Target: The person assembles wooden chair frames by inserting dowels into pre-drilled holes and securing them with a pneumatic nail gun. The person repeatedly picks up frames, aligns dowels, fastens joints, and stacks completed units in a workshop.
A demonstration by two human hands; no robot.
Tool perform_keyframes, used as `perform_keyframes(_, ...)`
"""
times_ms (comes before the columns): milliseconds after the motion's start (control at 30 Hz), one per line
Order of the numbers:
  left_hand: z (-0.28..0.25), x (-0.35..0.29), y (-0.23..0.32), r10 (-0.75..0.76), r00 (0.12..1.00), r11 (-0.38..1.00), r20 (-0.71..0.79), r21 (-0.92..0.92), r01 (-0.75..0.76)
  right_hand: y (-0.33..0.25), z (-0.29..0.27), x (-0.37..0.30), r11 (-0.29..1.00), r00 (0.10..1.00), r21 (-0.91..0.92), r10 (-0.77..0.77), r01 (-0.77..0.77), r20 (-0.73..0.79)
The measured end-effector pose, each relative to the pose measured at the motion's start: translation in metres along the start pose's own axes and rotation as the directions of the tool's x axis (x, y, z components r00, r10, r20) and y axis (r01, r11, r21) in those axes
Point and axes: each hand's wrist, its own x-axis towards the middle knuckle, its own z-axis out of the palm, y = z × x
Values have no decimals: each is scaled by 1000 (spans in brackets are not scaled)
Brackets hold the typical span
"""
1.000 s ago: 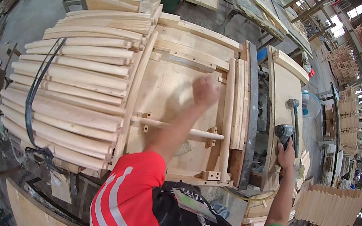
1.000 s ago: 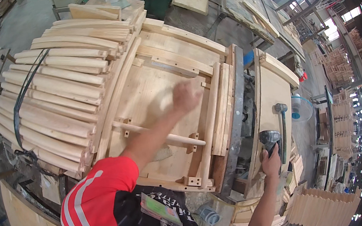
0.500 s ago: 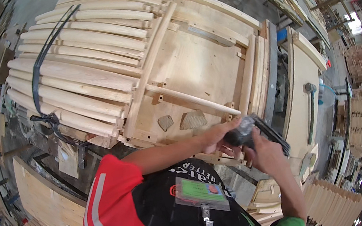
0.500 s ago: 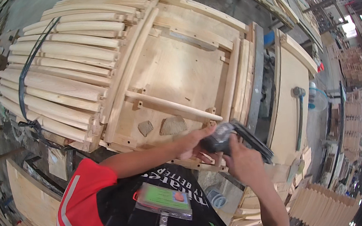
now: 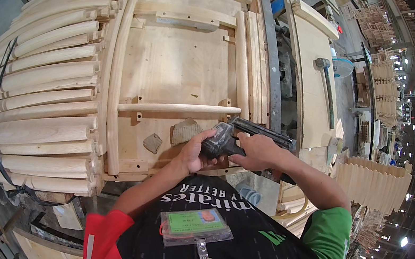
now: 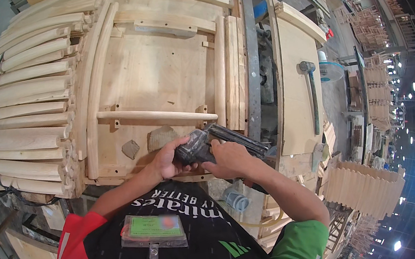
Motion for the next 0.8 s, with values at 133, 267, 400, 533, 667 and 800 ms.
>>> perform_keyframes(133, -7, 9, 8, -41, 999, 999, 13, -17, 42, -9, -11, 9, 999, 999, -5, 39, -39, 29)
perform_keyframes(267, -10, 13, 10, -22, 1000, 1000, 8, -9, 22, -17, -22, 16, 997, 993, -24, 81, -79, 82)
perform_keyframes(400, -12, 15, 12, -21, 1000, 999, -13, -26, 21, -25, -29, 20, 994, 986, -37, 111, -107, 128)
perform_keyframes(533, -13, 16, 12, -55, 998, 998, -17, -32, 55, -23, -26, 25, 995, 985, -89, 69, -55, 158)
perform_keyframes(667, -9, 3, 11, -34, 999, 997, -20, 64, 35, -26, -26, 14, 994, 987, -102, 58, -43, 147)
perform_keyframes(800, -11, -37, 15, 10, 1000, 996, -28, 93, -8, -36, -28, 2, 981, 990, -167, -84, 103, 115)
